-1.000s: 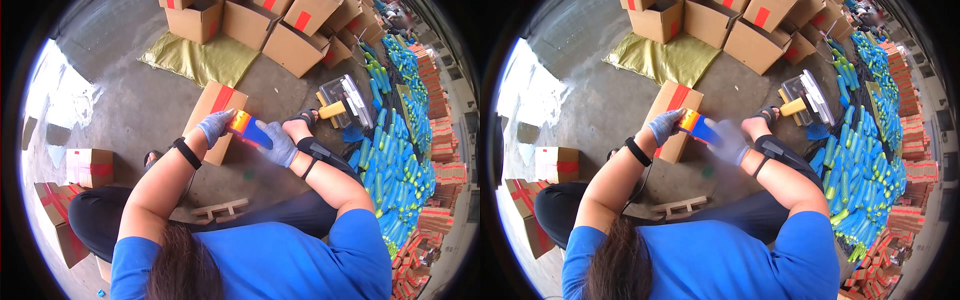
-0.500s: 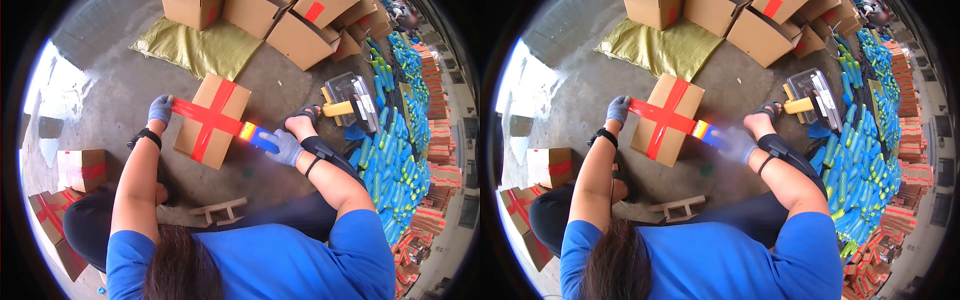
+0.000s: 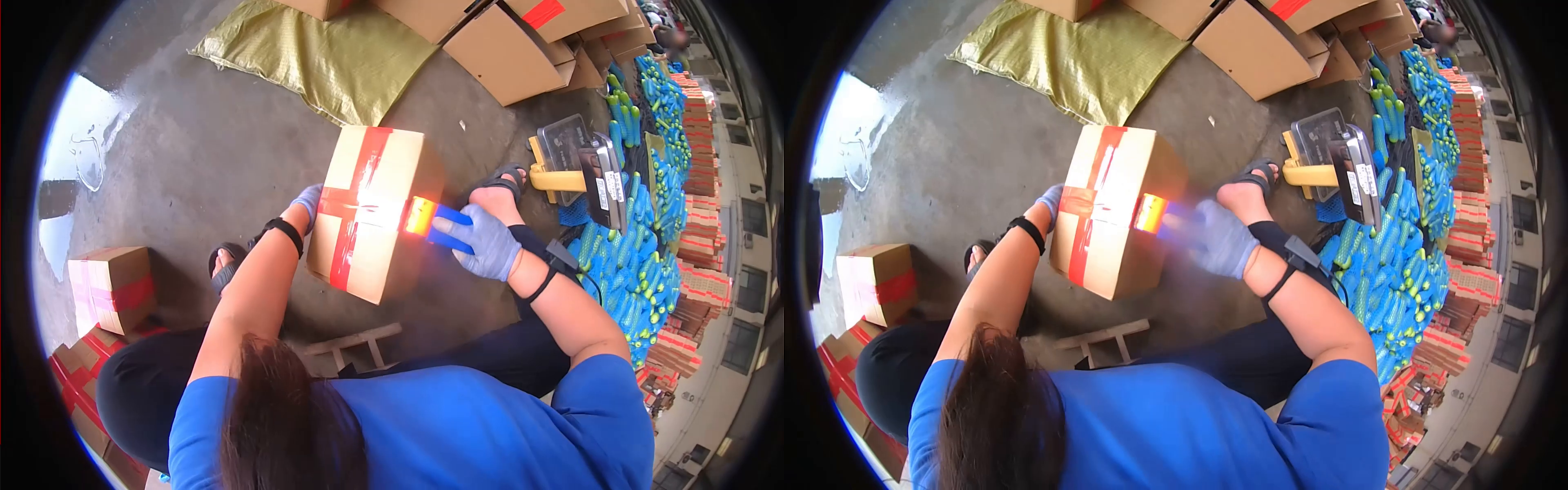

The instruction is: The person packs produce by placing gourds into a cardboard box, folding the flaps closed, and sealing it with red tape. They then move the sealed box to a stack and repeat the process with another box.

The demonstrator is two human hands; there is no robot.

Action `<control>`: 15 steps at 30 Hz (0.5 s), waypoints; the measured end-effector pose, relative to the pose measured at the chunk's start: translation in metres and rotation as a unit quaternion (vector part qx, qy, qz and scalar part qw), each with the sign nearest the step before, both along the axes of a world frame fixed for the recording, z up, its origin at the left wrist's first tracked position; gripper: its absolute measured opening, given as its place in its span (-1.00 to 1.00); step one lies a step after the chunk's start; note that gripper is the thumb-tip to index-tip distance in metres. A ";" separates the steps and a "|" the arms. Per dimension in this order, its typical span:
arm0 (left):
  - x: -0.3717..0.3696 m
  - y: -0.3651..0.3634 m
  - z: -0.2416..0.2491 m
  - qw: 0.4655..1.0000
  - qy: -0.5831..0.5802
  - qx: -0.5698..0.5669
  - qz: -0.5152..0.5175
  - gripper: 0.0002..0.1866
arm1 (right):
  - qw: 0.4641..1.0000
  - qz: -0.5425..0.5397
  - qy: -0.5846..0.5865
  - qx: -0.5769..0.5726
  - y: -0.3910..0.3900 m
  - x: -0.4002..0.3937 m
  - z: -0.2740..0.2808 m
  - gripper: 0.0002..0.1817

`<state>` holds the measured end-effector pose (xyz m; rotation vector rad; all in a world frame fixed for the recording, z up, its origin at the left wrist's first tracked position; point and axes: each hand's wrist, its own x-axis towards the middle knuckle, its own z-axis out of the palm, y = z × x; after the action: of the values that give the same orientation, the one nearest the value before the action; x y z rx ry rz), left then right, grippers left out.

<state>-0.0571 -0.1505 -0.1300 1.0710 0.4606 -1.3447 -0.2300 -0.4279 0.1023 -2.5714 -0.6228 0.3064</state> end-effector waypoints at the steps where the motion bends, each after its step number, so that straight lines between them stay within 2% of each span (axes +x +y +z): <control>1: 0.009 -0.004 -0.018 0.996 -0.023 -0.007 0.090 -0.60 | 0.999 0.033 -0.015 -0.019 -0.003 0.001 -0.005 -0.37; 2: 0.021 -0.001 -0.034 0.948 -0.266 0.172 0.008 -0.57 | 0.996 0.070 -0.036 -0.039 -0.006 0.008 -0.011 -0.43; 3: 0.031 0.001 0.007 0.807 -0.480 0.337 -0.072 -0.52 | 0.996 0.073 -0.039 -0.042 -0.001 0.017 -0.009 -0.43; 4: 0.047 -0.001 0.004 0.898 -0.408 0.145 0.075 -0.37 | 0.994 0.058 0.001 -0.089 0.012 0.027 -0.003 -0.42; 5: 0.064 0.000 0.036 0.950 -0.286 0.111 0.054 -0.30 | 0.989 0.040 0.040 -0.134 0.028 0.034 0.004 -0.42; 6: 0.065 -0.001 0.085 0.960 -0.242 0.140 0.016 -0.15 | 0.990 0.040 0.035 -0.132 0.046 0.045 0.015 -0.42; 8: 0.064 0.002 0.133 0.958 -0.236 0.101 -0.130 -0.05 | 0.977 -0.021 0.099 -0.189 0.083 0.068 0.036 -0.43; 10: 0.062 0.002 0.145 0.887 -0.345 0.148 -0.267 -0.12 | 0.970 -0.010 0.123 -0.208 0.110 0.096 0.037 -0.41; 11: 0.062 0.006 0.082 0.919 -0.349 0.097 -0.158 -0.24 | 0.960 0.002 0.153 -0.232 0.117 0.103 0.037 -0.38; 12: 0.057 0.009 0.088 0.944 -0.301 0.086 -0.102 -0.31 | 0.961 0.002 0.151 -0.230 0.117 0.101 0.037 -0.38; 14: 0.062 0.023 0.059 0.916 -0.378 0.089 -0.098 -0.30 | 0.964 -0.020 0.175 -0.198 0.100 0.093 0.035 -0.33; 15: 0.062 0.027 0.060 0.909 -0.381 0.134 -0.097 -0.31 | 0.960 -0.003 0.182 -0.214 0.082 0.081 0.035 -0.35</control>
<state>0.0044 -0.1239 -0.0696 1.7988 -0.0564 -0.9304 -0.1489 -0.3457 0.1372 -2.8050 -0.4458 0.9830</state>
